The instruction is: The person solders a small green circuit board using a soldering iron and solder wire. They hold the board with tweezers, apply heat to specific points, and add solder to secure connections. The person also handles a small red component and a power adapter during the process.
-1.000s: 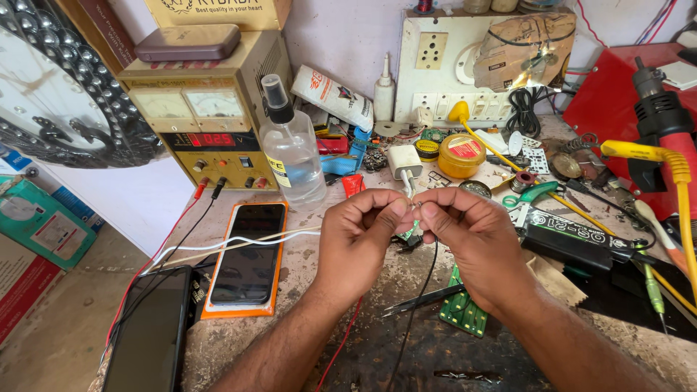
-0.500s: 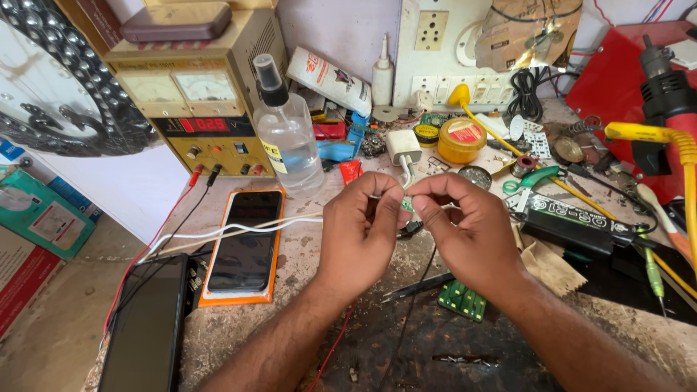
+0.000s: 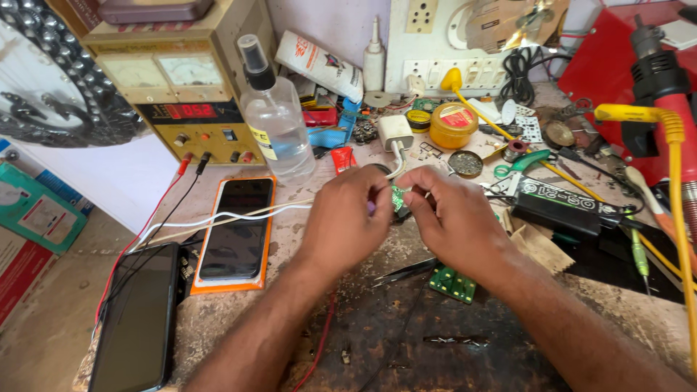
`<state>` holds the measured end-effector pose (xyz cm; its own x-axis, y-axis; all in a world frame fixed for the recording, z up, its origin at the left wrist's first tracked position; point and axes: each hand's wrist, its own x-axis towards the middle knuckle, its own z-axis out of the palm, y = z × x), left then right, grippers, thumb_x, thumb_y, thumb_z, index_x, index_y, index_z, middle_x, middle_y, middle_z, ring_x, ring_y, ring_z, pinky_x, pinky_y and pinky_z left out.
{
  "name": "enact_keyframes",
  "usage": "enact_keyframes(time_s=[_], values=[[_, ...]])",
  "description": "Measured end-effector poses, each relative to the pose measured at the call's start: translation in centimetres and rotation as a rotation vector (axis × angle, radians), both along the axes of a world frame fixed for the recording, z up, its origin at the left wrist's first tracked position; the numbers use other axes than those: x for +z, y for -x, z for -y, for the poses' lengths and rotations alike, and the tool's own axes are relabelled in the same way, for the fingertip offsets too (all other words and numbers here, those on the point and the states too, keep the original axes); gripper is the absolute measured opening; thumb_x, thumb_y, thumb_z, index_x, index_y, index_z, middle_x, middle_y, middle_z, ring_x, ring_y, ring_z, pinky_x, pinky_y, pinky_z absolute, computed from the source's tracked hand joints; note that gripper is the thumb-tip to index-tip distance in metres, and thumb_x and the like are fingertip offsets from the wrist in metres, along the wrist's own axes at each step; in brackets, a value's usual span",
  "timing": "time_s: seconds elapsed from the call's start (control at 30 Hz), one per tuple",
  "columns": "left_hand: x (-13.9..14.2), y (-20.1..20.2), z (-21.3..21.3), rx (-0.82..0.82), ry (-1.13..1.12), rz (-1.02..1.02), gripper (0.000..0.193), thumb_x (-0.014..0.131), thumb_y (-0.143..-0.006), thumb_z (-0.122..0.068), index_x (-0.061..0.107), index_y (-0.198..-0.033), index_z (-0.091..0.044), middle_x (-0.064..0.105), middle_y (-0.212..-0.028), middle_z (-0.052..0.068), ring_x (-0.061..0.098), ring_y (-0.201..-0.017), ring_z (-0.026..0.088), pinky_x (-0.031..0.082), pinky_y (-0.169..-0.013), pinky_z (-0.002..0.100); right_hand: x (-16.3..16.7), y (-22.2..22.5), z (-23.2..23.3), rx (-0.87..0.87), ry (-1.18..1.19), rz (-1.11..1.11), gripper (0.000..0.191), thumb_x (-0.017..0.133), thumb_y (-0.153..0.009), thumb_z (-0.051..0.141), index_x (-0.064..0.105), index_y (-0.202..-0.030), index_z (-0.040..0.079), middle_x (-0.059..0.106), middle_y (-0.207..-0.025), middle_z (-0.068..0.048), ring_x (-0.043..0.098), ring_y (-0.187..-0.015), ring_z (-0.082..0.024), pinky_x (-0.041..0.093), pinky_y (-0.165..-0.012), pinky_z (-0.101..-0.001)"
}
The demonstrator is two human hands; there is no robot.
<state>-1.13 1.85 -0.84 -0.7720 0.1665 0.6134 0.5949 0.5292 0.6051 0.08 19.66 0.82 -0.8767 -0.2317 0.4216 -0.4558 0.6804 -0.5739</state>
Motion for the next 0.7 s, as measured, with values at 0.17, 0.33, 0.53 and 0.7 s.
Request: enact_keyframes(time_s=[0.17, 0.33, 0.53, 0.7], values=[[0.9, 0.5, 2.0, 0.183, 0.401, 0.278, 0.024, 0.072, -0.084, -0.035, 0.073, -0.090, -0.012, 0.074, -0.081, 0.014, 0.071, -0.079, 0.035, 0.053, -0.071, 0.050, 1.4, 1.4, -1.8, -0.027, -0.119, 0.373, 0.025, 0.064, -0.094, 0.024, 0.073, -0.117, 0.019, 0.079, -0.085, -0.008, 0.074, -0.073, -0.018, 0.058, -0.069, -0.0344], [0.9, 0.3, 1.7, 0.260, 0.371, 0.287, 0.027, 0.069, -0.091, -0.038, 0.073, -0.109, -0.018, 0.075, -0.082, 0.012, 0.071, -0.079, 0.036, 0.053, -0.071, 0.051, 2.5, 1.9, -3.5, -0.127, -0.224, 0.442, 0.024, 0.073, -0.092, 0.031, 0.075, -0.112, 0.018, 0.079, -0.088, -0.005, 0.075, -0.077, -0.015, 0.060, -0.073, -0.0339], [0.1, 0.1, 1.6, 0.174, 0.275, -0.017, 0.028, 0.071, -0.088, -0.034, 0.071, -0.106, -0.012, 0.073, -0.089, 0.012, 0.071, -0.076, 0.035, 0.052, -0.062, 0.050, 3.1, 2.1, -4.8, -0.192, -0.400, 0.366, 0.025, 0.077, -0.091, 0.031, 0.075, -0.111, 0.016, 0.079, -0.089, -0.007, 0.073, -0.077, -0.017, 0.057, -0.074, -0.0361], [0.5, -0.1, 1.1, -0.029, -0.009, 0.238, 0.036, 0.066, -0.094, -0.036, 0.065, -0.114, -0.007, 0.073, -0.073, 0.011, 0.074, -0.067, 0.031, 0.055, -0.061, 0.045, 3.1, 1.6, -4.1, 0.141, 0.110, 0.702, 0.025, 0.073, -0.084, 0.027, 0.074, -0.104, 0.012, 0.078, -0.086, -0.008, 0.075, -0.073, -0.017, 0.060, -0.065, -0.0344]])
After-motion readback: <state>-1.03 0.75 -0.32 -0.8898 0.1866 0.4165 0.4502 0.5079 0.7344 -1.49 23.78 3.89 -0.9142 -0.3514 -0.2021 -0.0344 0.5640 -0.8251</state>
